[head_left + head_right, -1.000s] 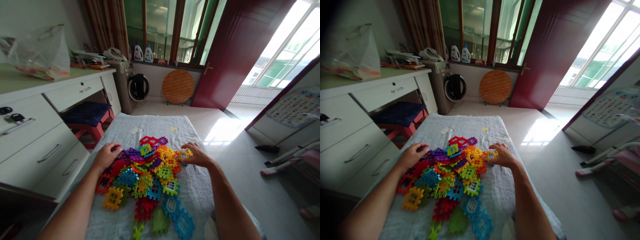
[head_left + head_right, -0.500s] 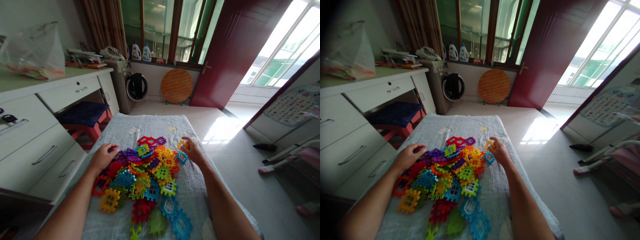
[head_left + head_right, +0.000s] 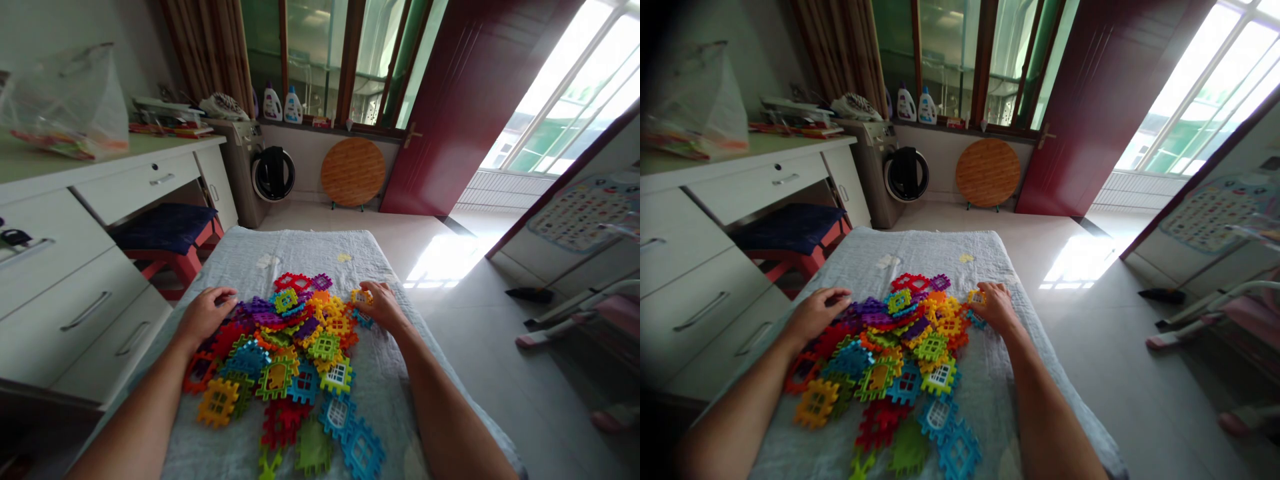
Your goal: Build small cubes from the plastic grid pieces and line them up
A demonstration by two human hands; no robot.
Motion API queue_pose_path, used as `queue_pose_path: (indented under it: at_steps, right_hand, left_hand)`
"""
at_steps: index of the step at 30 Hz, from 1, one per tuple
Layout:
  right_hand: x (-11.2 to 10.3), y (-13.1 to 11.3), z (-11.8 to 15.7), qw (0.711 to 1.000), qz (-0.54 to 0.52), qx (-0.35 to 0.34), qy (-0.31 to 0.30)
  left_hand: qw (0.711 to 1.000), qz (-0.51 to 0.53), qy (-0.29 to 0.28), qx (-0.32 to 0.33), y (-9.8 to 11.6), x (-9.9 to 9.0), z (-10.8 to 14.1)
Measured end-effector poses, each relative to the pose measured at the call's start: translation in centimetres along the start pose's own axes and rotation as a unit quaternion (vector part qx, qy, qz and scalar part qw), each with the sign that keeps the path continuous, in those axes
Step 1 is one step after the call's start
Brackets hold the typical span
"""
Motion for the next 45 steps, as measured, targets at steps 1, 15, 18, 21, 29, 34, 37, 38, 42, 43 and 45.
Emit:
queue_pose_path:
  at_steps: [1,15,18,21,29,34,37,38,42,43,45]
  right_hand:
    - [-0.1,-0.1,-0.1,1.0,-0.006,-0.001,0.001]
    - [-3.4,4.1,2.0,0.991,-0.118,-0.013,-0.064]
    - [-2.8,3.8,2.0,0.993,-0.084,-0.02,-0.085]
    - [-2.7,3.8,2.1,0.993,-0.067,-0.018,-0.091]
    - [-2.3,3.4,1.8,0.994,-0.027,-0.012,-0.105]
    - [-2.0,3.7,1.7,0.994,-0.02,-0.005,-0.107]
    - [-2.2,4.4,0.8,0.992,-0.019,-0.013,-0.124]
    - [-2.4,4.7,0.2,0.992,-0.016,-0.017,-0.126]
    - [-3.4,6.5,-3.7,0.995,0.022,-0.006,-0.096]
    - [-3.6,7.0,-4.8,0.995,0.035,0.002,-0.089]
    - [-3.5,7.9,-6.9,0.995,0.052,0.009,-0.082]
  left_hand:
    - [1.0,0.0,0.0,-0.002,0.0,0.0,0.0]
    - [1.0,-0.007,0.0,-0.003,-0.2,0.0,-0.1]
    - [1.0,-0.006,0.001,-0.001,-0.1,-0.1,-0.1]
    - [1.0,-0.007,-0.001,-0.002,-0.1,-0.1,-0.1]
    - [1.0,-0.005,0.001,-0.003,-0.3,0.0,-0.2]
    - [1.0,0.009,-0.003,-0.006,-0.5,0.0,-0.1]
    - [1.0,0.015,0.001,-0.005,-0.5,0.0,-0.1]
    - [1.0,0.017,0.004,-0.006,-0.5,0.0,-0.2]
    - [1.0,0.021,0.01,-0.009,-0.6,0.0,-0.3]
    - [1.0,0.02,0.009,-0.008,-0.6,0.1,-0.3]
    - [1.0,0.019,0.003,-0.009,-0.8,0.2,-0.3]
Point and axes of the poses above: each hand's wrist, its own z-axis away from the middle knuckle, its own x-axis out of the palm, y = z × x, the point moved 4 cm from there along -z, towards the middle knuckle, and after that the axes turned 15 degrees about -x, right-handed, at the moved point
